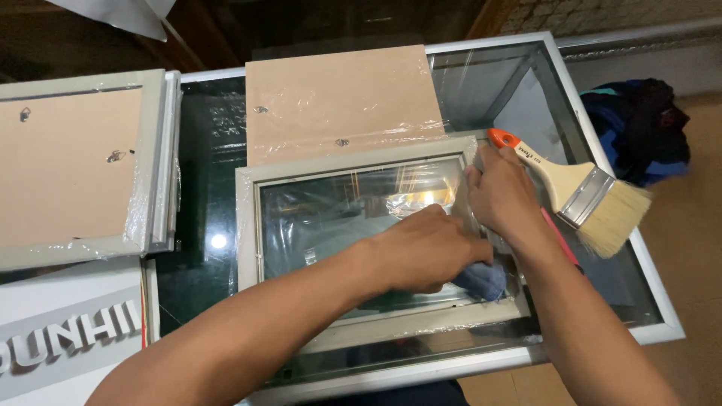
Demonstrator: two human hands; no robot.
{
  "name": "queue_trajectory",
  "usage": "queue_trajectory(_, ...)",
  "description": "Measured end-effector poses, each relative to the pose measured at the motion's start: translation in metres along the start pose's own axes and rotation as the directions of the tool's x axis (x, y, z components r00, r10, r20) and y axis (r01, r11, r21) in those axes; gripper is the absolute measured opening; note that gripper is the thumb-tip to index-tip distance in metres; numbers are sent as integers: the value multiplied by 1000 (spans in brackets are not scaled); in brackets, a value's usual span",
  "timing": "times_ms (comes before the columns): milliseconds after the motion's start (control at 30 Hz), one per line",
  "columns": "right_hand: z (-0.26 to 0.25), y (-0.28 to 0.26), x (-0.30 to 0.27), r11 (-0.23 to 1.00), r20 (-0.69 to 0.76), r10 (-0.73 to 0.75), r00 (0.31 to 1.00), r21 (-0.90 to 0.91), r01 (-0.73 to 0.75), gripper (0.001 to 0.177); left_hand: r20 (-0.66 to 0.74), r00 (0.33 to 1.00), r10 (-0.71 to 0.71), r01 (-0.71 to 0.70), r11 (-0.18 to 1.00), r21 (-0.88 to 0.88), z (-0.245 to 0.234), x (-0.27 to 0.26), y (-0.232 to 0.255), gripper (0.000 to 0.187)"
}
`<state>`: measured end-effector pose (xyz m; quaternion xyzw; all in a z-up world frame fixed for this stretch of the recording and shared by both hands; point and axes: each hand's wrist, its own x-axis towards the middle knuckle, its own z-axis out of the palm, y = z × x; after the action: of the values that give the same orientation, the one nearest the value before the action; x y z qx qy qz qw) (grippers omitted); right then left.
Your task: Cleaning a picture frame using a brush and a cloth on a workshop counter.
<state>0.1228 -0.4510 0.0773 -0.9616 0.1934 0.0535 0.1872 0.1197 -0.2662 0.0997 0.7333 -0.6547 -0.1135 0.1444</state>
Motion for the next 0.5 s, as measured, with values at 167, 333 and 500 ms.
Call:
queue_trajectory(167, -3, -2, -1, 1000, 31, -4, 1000, -30, 5, 55, 36, 999, 32, -33, 999, 7, -5, -20, -3, 36)
queue_trajectory(333, 1, 5, 3, 998, 9, -46, 999, -46, 46, 56, 18, 999, -47, 47, 998, -33, -16, -83, -12, 34)
queue_trajectory(500, 1, 5, 1, 996, -23, -85, 996, -11, 85, 56, 31, 967, -252, 254, 957, -140, -44, -170, -6, 37)
